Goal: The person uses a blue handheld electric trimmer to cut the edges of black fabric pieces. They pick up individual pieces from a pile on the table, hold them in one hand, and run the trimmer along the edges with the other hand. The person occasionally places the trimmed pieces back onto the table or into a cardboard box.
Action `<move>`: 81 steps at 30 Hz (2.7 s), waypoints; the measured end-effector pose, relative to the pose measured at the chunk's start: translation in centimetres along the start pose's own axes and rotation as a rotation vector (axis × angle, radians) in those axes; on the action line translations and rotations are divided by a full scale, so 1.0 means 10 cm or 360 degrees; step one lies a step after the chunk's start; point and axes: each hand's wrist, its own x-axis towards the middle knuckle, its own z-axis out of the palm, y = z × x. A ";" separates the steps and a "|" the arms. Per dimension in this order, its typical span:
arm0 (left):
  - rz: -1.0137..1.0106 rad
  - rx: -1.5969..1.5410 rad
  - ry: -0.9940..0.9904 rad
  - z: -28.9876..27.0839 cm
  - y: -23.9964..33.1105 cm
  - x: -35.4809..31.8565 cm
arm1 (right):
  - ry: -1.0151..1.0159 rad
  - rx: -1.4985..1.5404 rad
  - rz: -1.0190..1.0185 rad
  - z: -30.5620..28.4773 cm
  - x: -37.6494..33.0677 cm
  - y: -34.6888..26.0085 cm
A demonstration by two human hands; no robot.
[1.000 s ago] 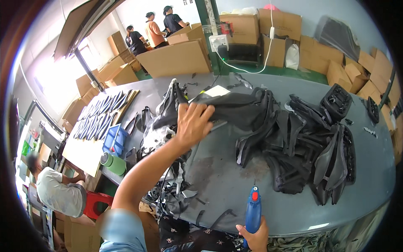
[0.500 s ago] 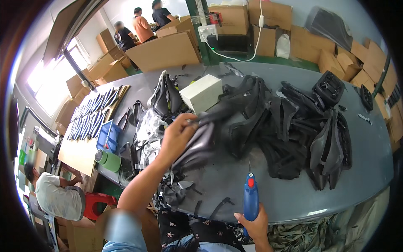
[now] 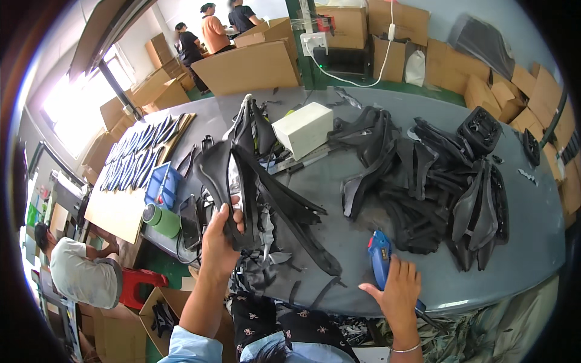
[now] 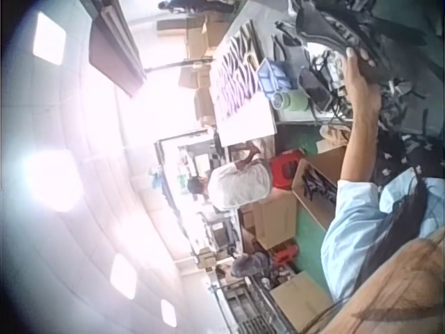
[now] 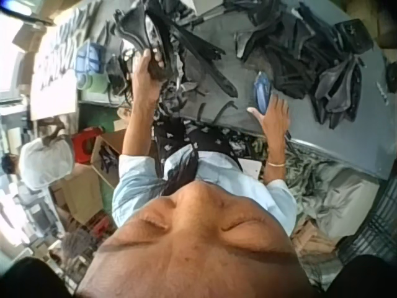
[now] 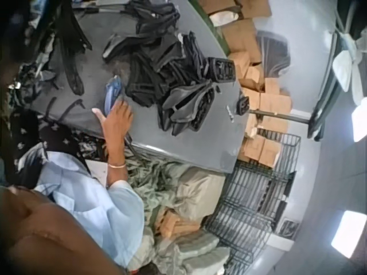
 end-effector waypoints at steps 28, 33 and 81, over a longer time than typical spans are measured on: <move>-0.0231 -0.0047 0.0041 -0.56 -0.14 -0.83 | 0.0775 0.2349 0.0270 -0.42 0.25 -0.62; -0.0285 0.0560 0.0105 -0.89 0.26 -0.92 | 0.0844 0.2796 0.0365 -0.85 0.91 0.23; 0.0207 -0.0127 0.0543 -0.40 0.26 0.05 | 0.0049 0.0816 -0.1585 -1.44 0.09 -0.82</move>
